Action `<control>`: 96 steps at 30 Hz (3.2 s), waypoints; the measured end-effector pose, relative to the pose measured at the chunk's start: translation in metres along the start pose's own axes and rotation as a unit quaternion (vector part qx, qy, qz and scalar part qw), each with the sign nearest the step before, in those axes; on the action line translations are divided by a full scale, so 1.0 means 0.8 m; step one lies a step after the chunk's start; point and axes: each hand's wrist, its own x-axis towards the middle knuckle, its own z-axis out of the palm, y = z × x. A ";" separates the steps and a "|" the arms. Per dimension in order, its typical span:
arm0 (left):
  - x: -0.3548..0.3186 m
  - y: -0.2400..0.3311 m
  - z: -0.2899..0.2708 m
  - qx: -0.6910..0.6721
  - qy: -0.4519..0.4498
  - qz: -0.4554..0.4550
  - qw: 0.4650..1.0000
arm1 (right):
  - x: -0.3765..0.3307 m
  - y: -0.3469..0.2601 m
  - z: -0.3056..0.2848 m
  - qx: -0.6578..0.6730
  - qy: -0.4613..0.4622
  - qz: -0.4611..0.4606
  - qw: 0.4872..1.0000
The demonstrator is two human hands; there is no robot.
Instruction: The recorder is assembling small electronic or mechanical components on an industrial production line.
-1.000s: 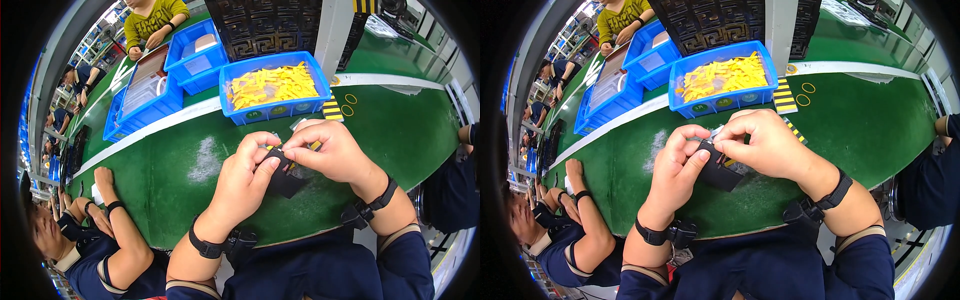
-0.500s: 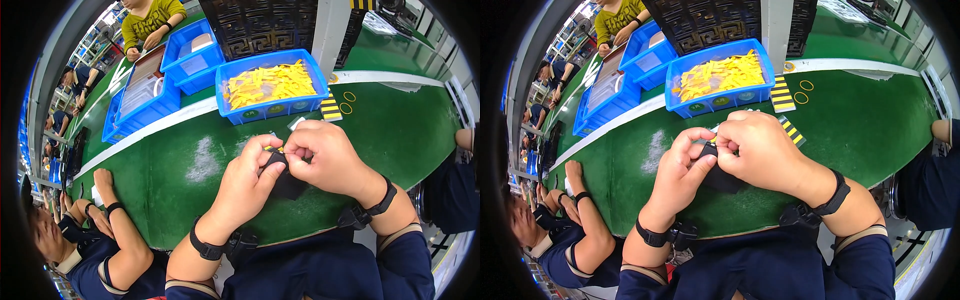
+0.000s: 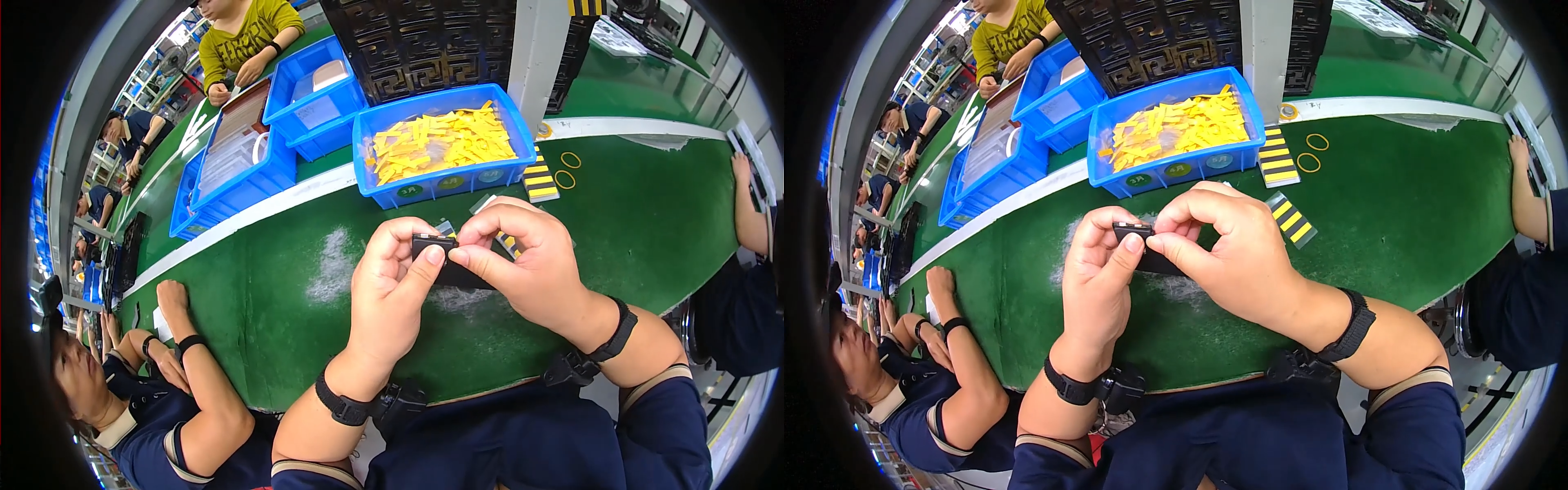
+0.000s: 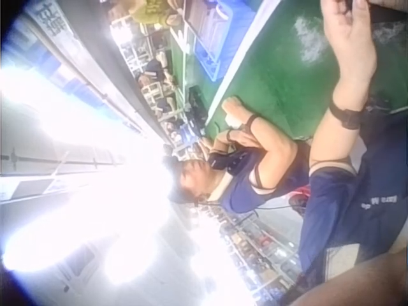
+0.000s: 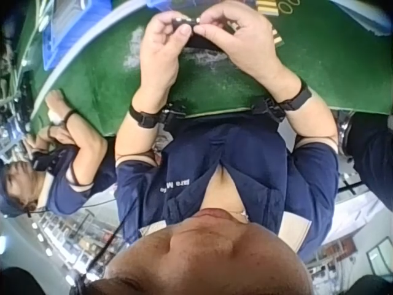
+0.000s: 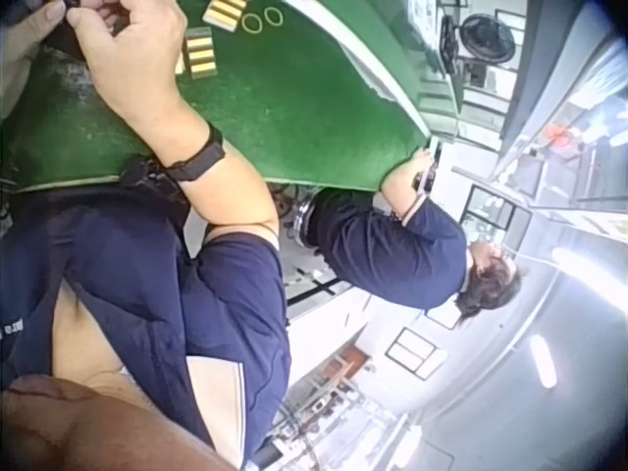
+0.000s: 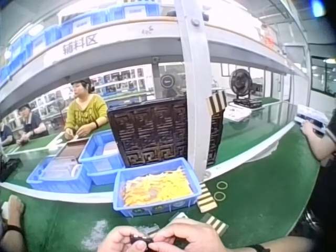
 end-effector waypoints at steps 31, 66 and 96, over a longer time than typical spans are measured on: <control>0.008 0.017 -0.010 -0.246 -0.146 -0.252 0.925 | 0.002 0.000 -0.009 0.055 -0.034 -0.044 0.997; -0.001 0.015 -0.006 0.398 -0.050 0.060 0.914 | 0.000 0.010 -0.006 -0.027 -0.037 0.004 0.999; 0.035 0.063 -0.210 0.633 0.253 -0.130 0.720 | 0.001 0.038 -0.004 -0.298 -0.195 -0.133 0.925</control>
